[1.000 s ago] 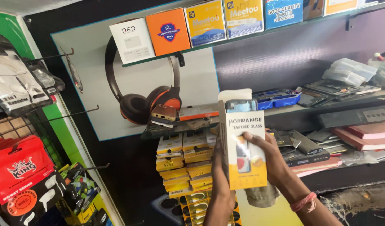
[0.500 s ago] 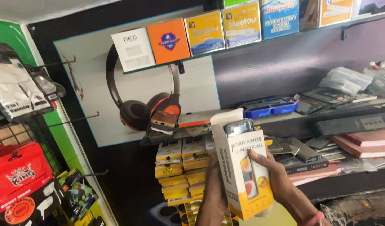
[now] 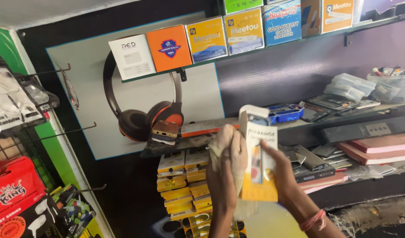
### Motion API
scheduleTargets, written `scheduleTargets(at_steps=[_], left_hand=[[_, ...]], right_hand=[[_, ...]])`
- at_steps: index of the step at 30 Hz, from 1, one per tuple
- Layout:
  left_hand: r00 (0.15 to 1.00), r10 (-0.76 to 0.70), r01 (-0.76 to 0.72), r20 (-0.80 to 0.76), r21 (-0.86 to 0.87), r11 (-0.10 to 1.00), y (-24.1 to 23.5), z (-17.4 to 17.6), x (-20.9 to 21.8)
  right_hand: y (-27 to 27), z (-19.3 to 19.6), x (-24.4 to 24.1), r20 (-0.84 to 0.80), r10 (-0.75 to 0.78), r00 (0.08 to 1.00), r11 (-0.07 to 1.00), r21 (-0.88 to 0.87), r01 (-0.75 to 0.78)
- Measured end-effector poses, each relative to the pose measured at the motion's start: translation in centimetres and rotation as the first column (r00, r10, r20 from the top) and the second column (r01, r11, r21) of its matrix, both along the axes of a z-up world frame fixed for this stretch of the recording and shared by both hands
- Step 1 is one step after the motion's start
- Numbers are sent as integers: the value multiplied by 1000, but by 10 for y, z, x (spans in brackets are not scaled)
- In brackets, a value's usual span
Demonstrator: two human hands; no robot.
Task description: The person wipes the surface of a glass shelf and then cleans several phone cases and a box of tempered glass using a cloth. The person handles the items one at a time, wiping them before placing them back on the shelf.
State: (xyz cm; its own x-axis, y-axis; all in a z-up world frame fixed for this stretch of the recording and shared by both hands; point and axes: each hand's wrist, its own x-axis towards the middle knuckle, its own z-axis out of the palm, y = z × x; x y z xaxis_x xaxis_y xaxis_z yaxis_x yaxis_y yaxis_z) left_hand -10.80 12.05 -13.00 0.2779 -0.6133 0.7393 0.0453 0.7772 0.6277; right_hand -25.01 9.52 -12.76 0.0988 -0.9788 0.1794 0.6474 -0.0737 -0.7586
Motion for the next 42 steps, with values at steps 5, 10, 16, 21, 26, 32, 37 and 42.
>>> scheduleTargets(at_steps=[5, 10, 16, 21, 26, 32, 37, 42], left_hand=[[1000, 3, -8, 24, 214, 977, 0, -32, 21], [984, -68, 105, -167, 222, 970, 6, -44, 25], [984, -106, 133, -145, 191, 973, 17, -30, 29], [988, 74, -51, -138, 165, 985, 11, -12, 28], [989, 99, -69, -109, 251, 966, 3, 8, 31], [956, 270, -287, 112, 175, 942, -17, 50, 45], [471, 700, -668, 536, -302, 680, -51, 81, 57], [271, 620, -768, 736, -223, 601, -80, 89, 61]], right_hand=[[-36, 26, -30, 25, -108, 994, 987, -113, 111], [-79, 70, -59, 54, -282, 958, 953, -96, 286], [-114, 106, -83, -256, -419, 871, 901, 1, 434], [-159, 110, -96, -191, -297, 936, 949, 52, 312], [-202, 97, -109, -385, -170, 907, 976, 58, 208], [-204, 85, -120, -569, -351, 743, 912, -29, 409], [-174, 93, -109, -756, -464, 461, 816, -162, 555], [-108, 120, -79, -722, -691, -38, 655, -647, 390]])
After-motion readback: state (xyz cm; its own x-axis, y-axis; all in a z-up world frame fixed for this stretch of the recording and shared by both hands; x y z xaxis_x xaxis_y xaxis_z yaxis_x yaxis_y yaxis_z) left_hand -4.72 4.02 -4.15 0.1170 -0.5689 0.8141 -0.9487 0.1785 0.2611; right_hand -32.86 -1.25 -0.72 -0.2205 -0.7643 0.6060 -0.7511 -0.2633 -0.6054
